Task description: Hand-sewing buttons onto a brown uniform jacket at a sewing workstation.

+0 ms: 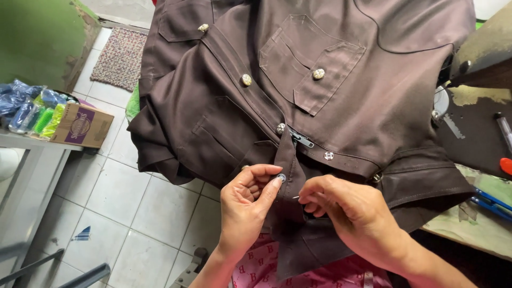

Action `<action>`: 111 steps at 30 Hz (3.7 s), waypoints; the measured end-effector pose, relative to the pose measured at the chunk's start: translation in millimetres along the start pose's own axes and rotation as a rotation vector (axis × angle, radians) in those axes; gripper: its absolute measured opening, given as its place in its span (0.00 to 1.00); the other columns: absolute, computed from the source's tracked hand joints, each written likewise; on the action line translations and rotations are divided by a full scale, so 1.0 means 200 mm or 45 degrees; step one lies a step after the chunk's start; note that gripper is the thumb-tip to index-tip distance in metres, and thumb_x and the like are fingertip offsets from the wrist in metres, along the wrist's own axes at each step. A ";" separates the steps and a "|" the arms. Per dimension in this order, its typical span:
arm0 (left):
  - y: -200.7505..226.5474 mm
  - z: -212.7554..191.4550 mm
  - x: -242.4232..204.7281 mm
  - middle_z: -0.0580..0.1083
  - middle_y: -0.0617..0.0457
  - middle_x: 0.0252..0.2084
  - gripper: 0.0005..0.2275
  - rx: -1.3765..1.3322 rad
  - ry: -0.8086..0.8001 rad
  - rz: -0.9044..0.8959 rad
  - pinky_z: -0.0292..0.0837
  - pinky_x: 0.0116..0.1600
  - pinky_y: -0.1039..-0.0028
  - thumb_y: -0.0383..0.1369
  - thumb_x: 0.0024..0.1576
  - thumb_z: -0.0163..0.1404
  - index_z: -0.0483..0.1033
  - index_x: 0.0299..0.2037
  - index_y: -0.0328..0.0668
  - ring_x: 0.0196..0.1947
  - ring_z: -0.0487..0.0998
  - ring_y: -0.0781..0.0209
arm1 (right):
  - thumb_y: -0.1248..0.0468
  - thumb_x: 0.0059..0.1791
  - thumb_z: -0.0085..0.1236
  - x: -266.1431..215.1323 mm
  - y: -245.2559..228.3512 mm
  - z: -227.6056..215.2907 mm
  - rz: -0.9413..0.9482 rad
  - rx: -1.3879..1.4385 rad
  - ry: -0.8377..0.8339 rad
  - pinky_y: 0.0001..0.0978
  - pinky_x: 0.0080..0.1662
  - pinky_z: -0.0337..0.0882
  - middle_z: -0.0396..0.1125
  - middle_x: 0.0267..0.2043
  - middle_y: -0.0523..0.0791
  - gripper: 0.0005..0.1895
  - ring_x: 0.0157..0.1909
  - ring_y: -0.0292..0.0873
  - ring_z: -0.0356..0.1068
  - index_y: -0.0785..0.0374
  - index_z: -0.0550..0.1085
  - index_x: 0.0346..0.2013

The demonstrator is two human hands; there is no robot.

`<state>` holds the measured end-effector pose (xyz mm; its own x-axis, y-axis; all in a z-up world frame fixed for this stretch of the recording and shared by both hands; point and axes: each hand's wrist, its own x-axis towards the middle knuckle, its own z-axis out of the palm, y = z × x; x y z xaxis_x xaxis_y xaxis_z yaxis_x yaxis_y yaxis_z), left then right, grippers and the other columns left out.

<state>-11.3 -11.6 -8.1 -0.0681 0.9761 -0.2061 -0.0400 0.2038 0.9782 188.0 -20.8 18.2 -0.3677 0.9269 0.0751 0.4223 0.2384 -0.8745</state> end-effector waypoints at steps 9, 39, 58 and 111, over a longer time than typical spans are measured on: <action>0.00 -0.01 0.01 0.83 0.57 0.35 0.06 0.036 -0.029 -0.046 0.75 0.37 0.87 0.25 0.55 0.60 0.86 0.41 0.38 0.30 0.78 0.75 | 0.69 0.50 0.60 0.01 0.02 0.12 -0.076 -0.182 0.254 0.23 0.39 0.70 0.66 0.34 0.41 0.08 0.33 0.35 0.67 0.54 0.76 0.42; -0.09 -0.04 0.03 0.82 0.50 0.33 0.06 -0.486 -0.123 -0.226 0.77 0.44 0.82 0.20 0.53 0.61 0.85 0.40 0.31 0.34 0.80 0.68 | 0.66 0.49 0.59 -0.03 0.00 0.26 0.260 -0.040 0.393 0.21 0.34 0.69 0.66 0.30 0.38 0.05 0.28 0.30 0.68 0.56 0.77 0.40; -0.05 -0.01 -0.01 0.82 0.52 0.32 0.05 -0.344 -0.060 -0.126 0.75 0.40 0.85 0.21 0.54 0.61 0.86 0.40 0.33 0.31 0.78 0.73 | 0.68 0.49 0.60 -0.04 0.02 0.25 0.316 0.106 0.385 0.18 0.33 0.68 0.66 0.32 0.39 0.05 0.29 0.29 0.67 0.59 0.78 0.39; -0.03 0.00 -0.05 0.75 0.58 0.32 0.09 -0.130 -0.009 0.083 0.76 0.44 0.84 0.25 0.53 0.62 0.74 0.37 0.45 0.33 0.76 0.73 | 0.70 0.53 0.55 0.11 -0.06 0.16 -0.245 -0.460 0.258 0.30 0.41 0.72 0.65 0.42 0.47 0.03 0.39 0.42 0.70 0.61 0.73 0.42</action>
<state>-11.2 -23.3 -12.2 -0.0668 0.9877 -0.1416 -0.1370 0.1315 0.9818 147.8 -13.0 15.3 -0.3135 0.8852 0.3438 0.6375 0.4645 -0.6146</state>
